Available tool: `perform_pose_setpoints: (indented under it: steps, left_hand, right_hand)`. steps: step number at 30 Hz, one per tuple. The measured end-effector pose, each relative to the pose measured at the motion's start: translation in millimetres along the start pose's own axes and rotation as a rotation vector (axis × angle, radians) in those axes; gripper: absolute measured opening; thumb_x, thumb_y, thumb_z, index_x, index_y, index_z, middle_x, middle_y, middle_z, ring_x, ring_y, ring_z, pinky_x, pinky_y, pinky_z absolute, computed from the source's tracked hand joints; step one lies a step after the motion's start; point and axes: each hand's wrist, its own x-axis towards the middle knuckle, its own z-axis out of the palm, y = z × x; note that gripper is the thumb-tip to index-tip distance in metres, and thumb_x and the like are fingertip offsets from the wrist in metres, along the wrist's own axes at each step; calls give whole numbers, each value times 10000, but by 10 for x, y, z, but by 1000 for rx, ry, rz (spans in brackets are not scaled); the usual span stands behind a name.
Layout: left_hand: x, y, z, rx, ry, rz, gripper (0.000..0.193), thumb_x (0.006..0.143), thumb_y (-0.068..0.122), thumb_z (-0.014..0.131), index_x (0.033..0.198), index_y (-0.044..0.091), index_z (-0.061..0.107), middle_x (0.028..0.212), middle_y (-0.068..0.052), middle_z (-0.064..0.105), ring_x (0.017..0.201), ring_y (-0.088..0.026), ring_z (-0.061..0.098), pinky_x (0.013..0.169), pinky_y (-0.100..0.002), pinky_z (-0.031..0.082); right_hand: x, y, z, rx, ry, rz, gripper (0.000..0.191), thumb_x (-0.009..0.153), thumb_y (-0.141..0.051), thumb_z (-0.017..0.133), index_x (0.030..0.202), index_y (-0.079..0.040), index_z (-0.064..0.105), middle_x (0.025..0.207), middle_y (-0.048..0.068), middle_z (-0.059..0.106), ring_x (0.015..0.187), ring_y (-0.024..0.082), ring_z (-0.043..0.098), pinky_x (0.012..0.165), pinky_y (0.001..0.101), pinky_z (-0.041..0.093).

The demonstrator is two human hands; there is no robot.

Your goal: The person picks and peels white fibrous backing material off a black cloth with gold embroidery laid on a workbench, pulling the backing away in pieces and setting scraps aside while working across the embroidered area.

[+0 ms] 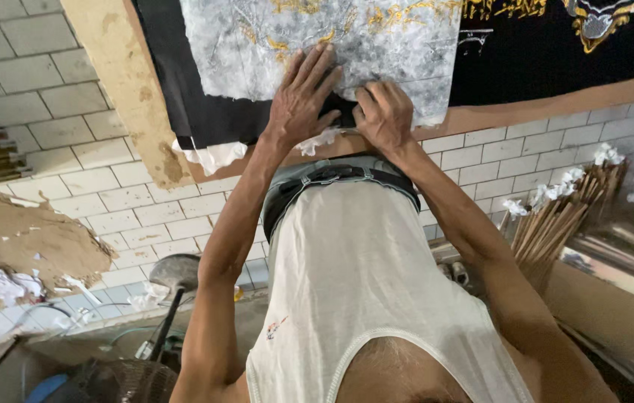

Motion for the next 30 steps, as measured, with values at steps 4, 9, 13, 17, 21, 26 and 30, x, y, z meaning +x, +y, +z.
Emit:
perform_pose_setpoints:
  steps: [4, 9, 13, 17, 21, 26, 30]
  left_hand:
    - [114, 18, -49, 24, -46, 24, 779, 910, 416, 795, 1534, 51, 504, 1674, -178, 305, 1573, -329, 223, 1305, -524, 141]
    - [134, 61, -82, 102, -57, 38, 866, 941, 480, 741, 1617, 52, 409, 1699, -148, 277, 1585, -306, 212, 1305, -527, 108]
    - [132, 49, -62, 122, -69, 44, 901, 961, 507, 712, 1639, 31, 358, 1712, -154, 263, 1592, -300, 200, 1311, -524, 95]
    - [103, 29, -37, 124, -43, 47, 904, 972, 535, 703, 1646, 41, 360, 1718, -121, 264, 1594, -275, 195, 1314, -518, 92]
    - [41, -12, -23, 168, -7, 46, 897, 1003, 547, 696, 1663, 42, 356, 1732, -113, 263, 1607, -267, 189, 1326, -509, 92]
    - [105, 21, 129, 146, -37, 25, 911, 953, 545, 718, 1619, 33, 363, 1703, -150, 255, 1589, -299, 174, 1307, -524, 71]
    - [396, 196, 395, 67, -42, 54, 965, 927, 544, 744, 1616, -4, 351, 1698, -199, 216, 1586, -330, 157, 1309, -508, 63]
  right_hand:
    - [86, 97, -35, 81, 36, 119, 151, 837, -36, 738, 977, -77, 699, 906, 87, 632, 812, 314, 641, 704, 437, 530]
    - [158, 15, -70, 26, 84, 53, 156, 833, -76, 758, 979, -71, 703, 905, 82, 641, 784, 292, 641, 674, 424, 524]
    - [100, 4, 59, 58, 71, -16, 155, 823, -85, 786, 950, -90, 697, 854, 61, 627, 769, 285, 641, 650, 427, 516]
    - [-21, 207, 128, 138, 121, 19, 173, 875, -2, 741, 1036, -42, 689, 911, 85, 639, 814, 283, 662, 680, 393, 548]
    - [-158, 567, -72, 83, 147, 207, 187, 898, 34, 726, 1048, -76, 749, 879, 94, 668, 767, 287, 671, 666, 406, 544]
    - [-289, 720, -300, 159, 210, 320, 115, 999, -11, 702, 1113, -17, 722, 937, 145, 679, 789, 304, 671, 674, 412, 536]
    - [-290, 449, -431, 199, 182, 294, 181, 1031, -17, 657, 1195, -21, 732, 982, 150, 685, 908, 329, 672, 802, 441, 541]
